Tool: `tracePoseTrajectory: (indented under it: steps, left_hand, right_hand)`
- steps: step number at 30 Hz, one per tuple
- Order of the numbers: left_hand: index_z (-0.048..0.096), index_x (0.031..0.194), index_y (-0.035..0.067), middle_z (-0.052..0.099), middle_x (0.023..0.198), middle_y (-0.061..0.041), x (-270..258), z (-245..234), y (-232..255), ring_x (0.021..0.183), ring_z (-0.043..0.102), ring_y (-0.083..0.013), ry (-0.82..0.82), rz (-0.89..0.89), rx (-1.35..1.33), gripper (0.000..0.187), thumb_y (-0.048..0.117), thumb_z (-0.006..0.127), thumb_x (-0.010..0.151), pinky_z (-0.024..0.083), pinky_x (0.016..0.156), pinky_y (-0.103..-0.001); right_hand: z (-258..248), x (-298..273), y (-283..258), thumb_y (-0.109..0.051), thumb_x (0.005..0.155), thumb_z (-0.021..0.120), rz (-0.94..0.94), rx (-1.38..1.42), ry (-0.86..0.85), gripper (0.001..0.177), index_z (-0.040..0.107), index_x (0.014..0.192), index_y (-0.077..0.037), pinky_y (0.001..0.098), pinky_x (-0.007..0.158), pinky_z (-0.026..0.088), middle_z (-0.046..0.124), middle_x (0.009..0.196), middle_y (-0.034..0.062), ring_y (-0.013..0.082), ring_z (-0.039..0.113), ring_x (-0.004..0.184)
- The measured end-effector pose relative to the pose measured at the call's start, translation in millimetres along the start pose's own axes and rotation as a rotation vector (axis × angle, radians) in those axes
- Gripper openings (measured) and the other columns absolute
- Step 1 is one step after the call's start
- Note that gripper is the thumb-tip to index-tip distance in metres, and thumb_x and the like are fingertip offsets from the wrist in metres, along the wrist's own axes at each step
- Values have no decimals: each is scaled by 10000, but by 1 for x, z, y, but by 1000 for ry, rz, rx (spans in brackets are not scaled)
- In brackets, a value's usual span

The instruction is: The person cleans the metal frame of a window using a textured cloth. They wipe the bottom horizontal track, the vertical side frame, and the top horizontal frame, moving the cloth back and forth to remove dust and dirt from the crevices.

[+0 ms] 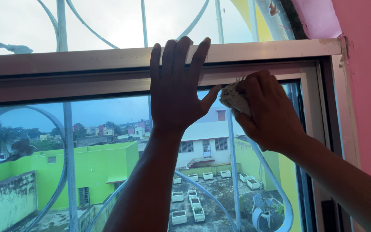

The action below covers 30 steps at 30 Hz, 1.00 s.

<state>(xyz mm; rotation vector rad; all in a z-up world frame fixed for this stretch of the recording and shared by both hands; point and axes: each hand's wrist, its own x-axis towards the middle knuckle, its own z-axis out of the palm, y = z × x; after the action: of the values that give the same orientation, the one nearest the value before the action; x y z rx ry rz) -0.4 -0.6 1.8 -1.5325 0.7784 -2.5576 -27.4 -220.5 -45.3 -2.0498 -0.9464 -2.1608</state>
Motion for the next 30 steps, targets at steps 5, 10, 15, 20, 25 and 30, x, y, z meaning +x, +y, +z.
tracePoseTrajectory:
  steps: [5,10,15,20,25,30]
  left_hand:
    - [386,1610,175,470,1478,-175,1,-1,-1,1461,411,-383,-10,-4,-6,949,638,799,892,237,1302,-607]
    - [380,1611,170,466,1479,-178,1,-2,0,1463,408,-385,-8,-3,-4,946,641,795,903,233,1301,-605]
    - [388,1603,165,470,1469,-179,2,-4,1,1453,411,-386,-37,-13,-4,956,627,803,877,228,1294,-605]
    - [387,1607,174,464,1487,-175,1,-3,1,1472,400,-380,-20,-6,-28,962,608,824,869,225,1308,-600]
    - [389,1598,171,471,1476,-170,1,-4,1,1468,407,-382,-25,-18,-60,961,599,832,860,224,1306,-603]
    - [388,1597,171,470,1476,-171,1,-4,0,1469,407,-384,-17,-17,-70,951,590,830,867,225,1308,-602]
  right_hand:
    - [8,0,-8,-224,842,703,55,-40,43,484,473,1224,-33,495,808,479,451,1152,196,354,534,1009]
    - [3,4,-5,-257,864,711,-3,-48,-24,493,459,1219,-26,509,785,480,454,1143,197,348,542,988]
    - [-1,7,-6,-234,903,691,35,14,-65,453,446,1220,-21,481,789,539,451,1149,200,341,572,988]
    - [2,10,-17,-244,886,700,108,58,-133,485,443,1221,-3,479,760,556,447,1160,217,345,584,963]
    - [0,10,-14,-206,830,732,16,-56,-64,459,478,1164,-21,523,788,508,457,1123,210,371,557,981]
    - [16,4,-26,-126,820,717,93,-18,82,483,487,1227,-4,512,800,488,449,1179,237,377,549,1036]
